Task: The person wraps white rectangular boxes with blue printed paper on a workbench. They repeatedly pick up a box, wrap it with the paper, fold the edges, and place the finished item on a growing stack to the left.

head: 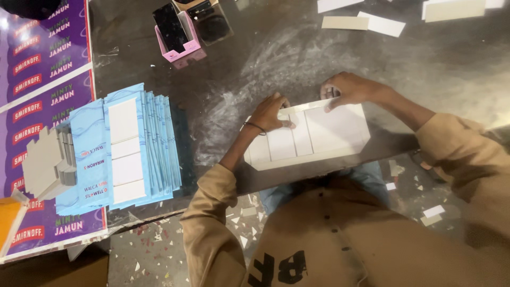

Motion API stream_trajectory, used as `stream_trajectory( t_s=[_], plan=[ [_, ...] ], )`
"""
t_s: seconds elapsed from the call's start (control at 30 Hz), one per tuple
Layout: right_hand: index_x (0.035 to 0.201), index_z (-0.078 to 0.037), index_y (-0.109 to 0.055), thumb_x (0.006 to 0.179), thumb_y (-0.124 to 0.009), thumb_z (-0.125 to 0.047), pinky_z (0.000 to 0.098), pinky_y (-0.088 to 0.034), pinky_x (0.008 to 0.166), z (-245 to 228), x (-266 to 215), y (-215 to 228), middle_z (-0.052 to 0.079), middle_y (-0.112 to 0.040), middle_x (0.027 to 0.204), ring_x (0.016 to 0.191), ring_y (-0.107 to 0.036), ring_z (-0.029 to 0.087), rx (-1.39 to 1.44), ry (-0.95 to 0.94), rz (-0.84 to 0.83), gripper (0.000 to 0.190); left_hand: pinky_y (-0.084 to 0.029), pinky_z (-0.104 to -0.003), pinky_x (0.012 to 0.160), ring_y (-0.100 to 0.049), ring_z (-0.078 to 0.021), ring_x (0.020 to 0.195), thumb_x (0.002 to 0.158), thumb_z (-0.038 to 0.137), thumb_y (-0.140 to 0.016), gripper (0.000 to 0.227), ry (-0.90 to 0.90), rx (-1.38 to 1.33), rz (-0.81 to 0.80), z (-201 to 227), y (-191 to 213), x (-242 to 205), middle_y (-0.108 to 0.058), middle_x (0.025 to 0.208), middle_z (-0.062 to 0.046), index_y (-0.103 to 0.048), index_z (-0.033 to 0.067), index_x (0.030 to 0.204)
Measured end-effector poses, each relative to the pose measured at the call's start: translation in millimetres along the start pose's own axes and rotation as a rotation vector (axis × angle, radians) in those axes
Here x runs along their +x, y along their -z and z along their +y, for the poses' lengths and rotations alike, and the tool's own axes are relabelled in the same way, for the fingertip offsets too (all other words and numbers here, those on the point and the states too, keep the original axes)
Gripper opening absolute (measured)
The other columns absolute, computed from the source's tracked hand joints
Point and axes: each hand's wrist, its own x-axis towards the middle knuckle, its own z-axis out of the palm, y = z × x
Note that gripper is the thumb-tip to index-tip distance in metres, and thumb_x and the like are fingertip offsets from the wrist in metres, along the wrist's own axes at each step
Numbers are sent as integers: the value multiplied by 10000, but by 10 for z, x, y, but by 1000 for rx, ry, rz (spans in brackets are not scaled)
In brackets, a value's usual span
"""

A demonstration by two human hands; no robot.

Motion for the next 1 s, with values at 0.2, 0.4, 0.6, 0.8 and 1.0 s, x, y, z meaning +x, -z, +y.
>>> stream_trajectory(
  t_s=[0.2, 0.4, 0.6, 0.8, 1.0],
  plan=[
    [1118, -40, -661, 625, -924, -442, 449, -528, 880, -287, -90, -121, 171, -685, 1115, 1045, -648, 343, -117, 117, 57, 689, -475, -462, 877, -591, -331, 1039, 592, 395, -961, 636, 32, 71, -9, 122, -96, 17, -606, 1054, -120, -598, 102, 1024],
    [1127, -54, -664, 592, -906, -439, 447, -528, 930, -378, -109, -148, 173, -704, 1134, 1079, -669, 362, -84, 93, 117, 702, -473, -466, 898, -620, -327, 1060, 645, 360, -938, 614, 64, 76, 9, 218, -124, -22, -633, 1068, -112, -572, 97, 1062],
    [1229, 4, -566, 499, -961, -429, 503, -391, 1052, -385, -183, -191, 250, -576, 1290, 1233, -518, 422, -118, 246, 149, 936, -419, -508, 972, -578, -340, 1115, 600, 409, -966, 731, 73, 74, 65, 352, -98, -158, -606, 1132, -116, -582, 107, 1144],
    [1240, -43, -569, 503, -946, -452, 502, -348, 1149, -460, -247, -288, 208, -582, 1295, 1285, -522, 380, -157, 49, 88, 923, -408, -511, 1001, -532, -355, 1190, 485, 462, -971, 898, 84, 148, 48, 417, -129, -198, -577, 1205, -122, -562, 118, 1207],
    [1217, -156, -637, 654, -837, -518, 441, -419, 1136, -280, -336, -432, 81, -575, 1434, 1361, -513, 335, -220, 132, 169, 699, -431, -512, 1015, -554, -357, 1214, 615, 460, -895, 677, -42, 193, 146, 468, -154, -425, -597, 1193, -114, -641, 122, 1143]
  ],
)
